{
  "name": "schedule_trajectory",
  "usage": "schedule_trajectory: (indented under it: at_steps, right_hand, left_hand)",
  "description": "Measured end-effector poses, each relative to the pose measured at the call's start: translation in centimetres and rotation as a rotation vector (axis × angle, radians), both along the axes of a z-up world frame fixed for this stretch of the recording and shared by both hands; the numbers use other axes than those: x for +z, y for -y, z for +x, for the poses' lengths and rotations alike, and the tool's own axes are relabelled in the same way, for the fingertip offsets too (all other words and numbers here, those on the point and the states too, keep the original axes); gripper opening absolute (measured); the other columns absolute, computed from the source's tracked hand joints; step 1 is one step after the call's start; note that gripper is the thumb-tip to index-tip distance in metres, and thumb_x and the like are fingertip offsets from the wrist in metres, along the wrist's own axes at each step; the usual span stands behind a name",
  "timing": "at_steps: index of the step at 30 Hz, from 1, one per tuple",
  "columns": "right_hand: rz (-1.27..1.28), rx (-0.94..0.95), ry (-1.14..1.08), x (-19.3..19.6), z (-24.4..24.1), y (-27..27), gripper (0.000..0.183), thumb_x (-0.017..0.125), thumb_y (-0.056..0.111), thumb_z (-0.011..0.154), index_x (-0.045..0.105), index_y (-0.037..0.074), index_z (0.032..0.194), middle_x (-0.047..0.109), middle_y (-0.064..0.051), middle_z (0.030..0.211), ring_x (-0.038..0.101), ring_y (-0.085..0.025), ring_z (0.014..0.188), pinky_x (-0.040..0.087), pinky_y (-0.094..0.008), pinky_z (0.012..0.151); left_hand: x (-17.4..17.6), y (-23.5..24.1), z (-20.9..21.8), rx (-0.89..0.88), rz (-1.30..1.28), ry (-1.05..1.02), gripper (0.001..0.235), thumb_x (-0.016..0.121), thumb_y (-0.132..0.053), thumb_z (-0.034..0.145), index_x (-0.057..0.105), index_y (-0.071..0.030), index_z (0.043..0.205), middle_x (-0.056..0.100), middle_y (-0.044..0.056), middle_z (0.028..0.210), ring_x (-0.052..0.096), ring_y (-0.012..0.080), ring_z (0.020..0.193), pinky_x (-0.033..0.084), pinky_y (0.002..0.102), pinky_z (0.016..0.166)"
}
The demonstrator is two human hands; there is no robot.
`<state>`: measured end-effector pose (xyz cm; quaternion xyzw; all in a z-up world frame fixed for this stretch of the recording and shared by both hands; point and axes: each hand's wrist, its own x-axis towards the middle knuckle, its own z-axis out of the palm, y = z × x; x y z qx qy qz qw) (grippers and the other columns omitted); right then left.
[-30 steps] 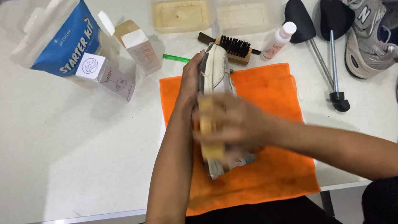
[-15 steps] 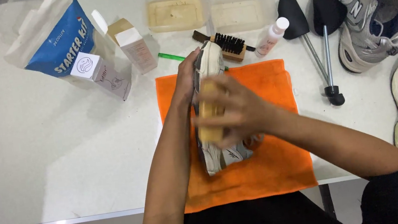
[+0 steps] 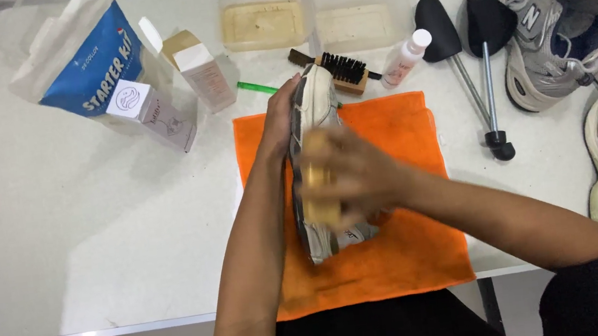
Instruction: The person scrubs a white New Balance sneaker with a wooden-handled brush, focusing on the midsole and upper sections. The shoe is held over an orange towel on a white table while the person rotates it to clean different areas.
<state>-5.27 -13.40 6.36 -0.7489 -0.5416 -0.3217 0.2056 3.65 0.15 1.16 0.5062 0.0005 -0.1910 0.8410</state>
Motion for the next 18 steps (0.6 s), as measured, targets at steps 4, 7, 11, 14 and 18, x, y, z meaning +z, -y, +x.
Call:
schedule_trajectory:
  at_steps: [4,7,11,14,18]
  right_hand:
    - [0.022,0.164,-0.18,-2.7,-7.0,-1.1,0.039,0.044,0.053,0.091,0.072,0.028,0.101,0.062,-0.014,0.116,0.056,-0.047,0.11,0.05,-0.057,0.086]
    - [-0.034,0.254,-0.176,-1.8,-6.6,-0.9,0.038,0.044,0.049,0.091,0.072,0.025,0.102,0.065,-0.013,0.122,0.058,-0.048,0.117,0.051,-0.055,0.086]
    - [-0.039,0.077,-0.072,0.0,-0.8,0.7,0.035,0.05,0.044,0.096,0.073,0.022,0.11,0.061,-0.008,0.123,0.05,-0.042,0.126,0.043,-0.048,0.105]
    - [-0.033,-0.011,-0.025,-1.5,-2.6,0.7,0.036,0.051,0.052,0.091,0.07,0.029,0.11,0.058,-0.012,0.123,0.049,-0.047,0.126,0.039,-0.058,0.107]
    - [-0.226,0.283,-0.113,-1.0,-8.5,-1.2,0.033,0.06,0.049,0.091,0.06,0.022,0.11,0.063,-0.006,0.118,0.059,-0.04,0.118,0.052,-0.048,0.092]
  left_hand:
    - [-0.8,0.1,0.6,0.028,0.009,0.014,0.029,0.067,-0.041,0.095,0.072,-0.013,0.097,0.07,0.005,0.096,0.063,0.0182,0.096,0.048,0.038,0.1]
    - [-0.4,-0.1,0.3,0.005,0.064,0.083,0.034,0.063,-0.046,0.096,0.071,-0.013,0.098,0.065,0.007,0.097,0.06,0.0196,0.1,0.047,0.039,0.103]
    - [-2.2,0.3,0.9,0.025,0.021,0.052,0.029,0.066,-0.045,0.095,0.071,-0.016,0.094,0.066,0.003,0.093,0.061,0.0177,0.095,0.047,0.036,0.098]
    - [-0.5,-0.1,0.3,0.03,0.026,0.057,0.028,0.066,-0.044,0.094,0.068,-0.017,0.086,0.063,0.001,0.083,0.06,0.0151,0.088,0.048,0.031,0.09]
    - [-1.6,0.0,2.0,-0.043,0.152,-0.033,0.05,0.058,-0.047,0.088,0.073,-0.012,0.121,0.072,0.006,0.122,0.064,0.0187,0.113,0.046,0.03,0.103]
